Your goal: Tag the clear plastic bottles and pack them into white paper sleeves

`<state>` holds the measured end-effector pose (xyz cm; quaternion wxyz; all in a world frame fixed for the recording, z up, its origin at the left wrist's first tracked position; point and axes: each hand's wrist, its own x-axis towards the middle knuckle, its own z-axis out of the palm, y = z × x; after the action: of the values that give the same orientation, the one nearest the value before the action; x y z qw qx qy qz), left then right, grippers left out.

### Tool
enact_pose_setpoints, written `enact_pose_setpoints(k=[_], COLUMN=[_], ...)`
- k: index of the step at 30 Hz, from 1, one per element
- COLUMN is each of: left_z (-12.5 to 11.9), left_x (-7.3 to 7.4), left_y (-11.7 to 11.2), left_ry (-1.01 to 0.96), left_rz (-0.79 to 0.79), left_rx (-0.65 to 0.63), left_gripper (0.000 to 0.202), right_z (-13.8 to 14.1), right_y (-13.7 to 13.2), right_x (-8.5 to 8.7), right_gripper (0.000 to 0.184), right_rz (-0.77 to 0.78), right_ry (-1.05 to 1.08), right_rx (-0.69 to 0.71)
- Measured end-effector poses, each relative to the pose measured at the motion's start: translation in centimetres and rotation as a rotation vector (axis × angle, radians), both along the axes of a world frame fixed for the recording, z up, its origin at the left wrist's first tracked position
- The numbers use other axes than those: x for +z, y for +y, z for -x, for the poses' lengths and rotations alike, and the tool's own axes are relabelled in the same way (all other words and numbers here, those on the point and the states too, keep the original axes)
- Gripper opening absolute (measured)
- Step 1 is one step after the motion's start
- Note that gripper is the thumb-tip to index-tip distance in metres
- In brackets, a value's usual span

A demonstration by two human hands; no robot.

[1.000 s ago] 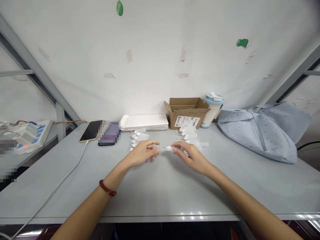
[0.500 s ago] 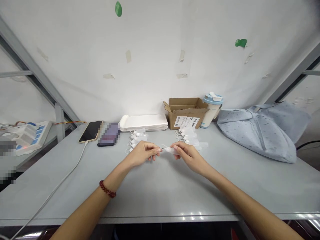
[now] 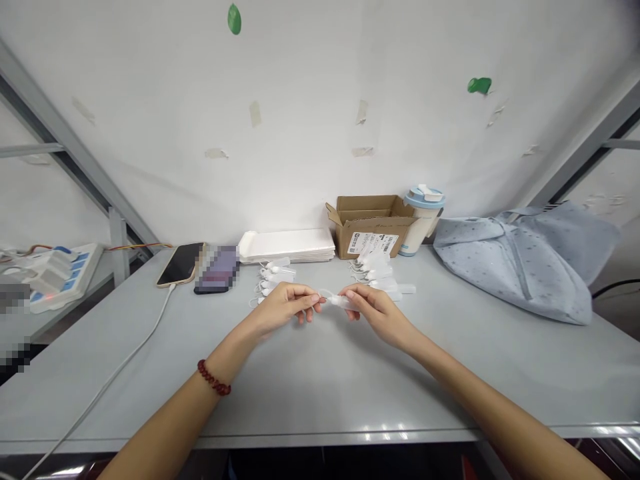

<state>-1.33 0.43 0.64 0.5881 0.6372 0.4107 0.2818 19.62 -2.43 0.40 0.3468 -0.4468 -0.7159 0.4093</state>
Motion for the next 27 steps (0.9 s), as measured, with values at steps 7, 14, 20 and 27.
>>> enact_pose_setpoints(k=[7,14,20,27], left_z=[0.1,-0.1,-0.3,-0.6], left_x=[-0.1,0.0,-0.3,-1.2], left_y=[0.0,-0.1,-0.1,-0.2], left_ry=[0.001,0.02,0.066,0.111], left_rz=[-0.005,-0.03,-0.08,-0.098], left_rx=[-0.005,-0.02,-0.021,-0.04], left_gripper=[0.029,0.029,0.027,0.025], right_z=[-0.1,-0.1,0.2,0.2], right_y=[0.1,0.2,0.0,0.2], right_x=[-0.3,-0.7,-0.3,-1.7], right_gripper=[0.029,0.03,0.029,0.027], right_rz=[0.006,0.007,0.004,0.031], right_ry=[0.006,-0.015,-0.079,-0.091], right_rx=[0.01,0.023,0.011,-0.009])
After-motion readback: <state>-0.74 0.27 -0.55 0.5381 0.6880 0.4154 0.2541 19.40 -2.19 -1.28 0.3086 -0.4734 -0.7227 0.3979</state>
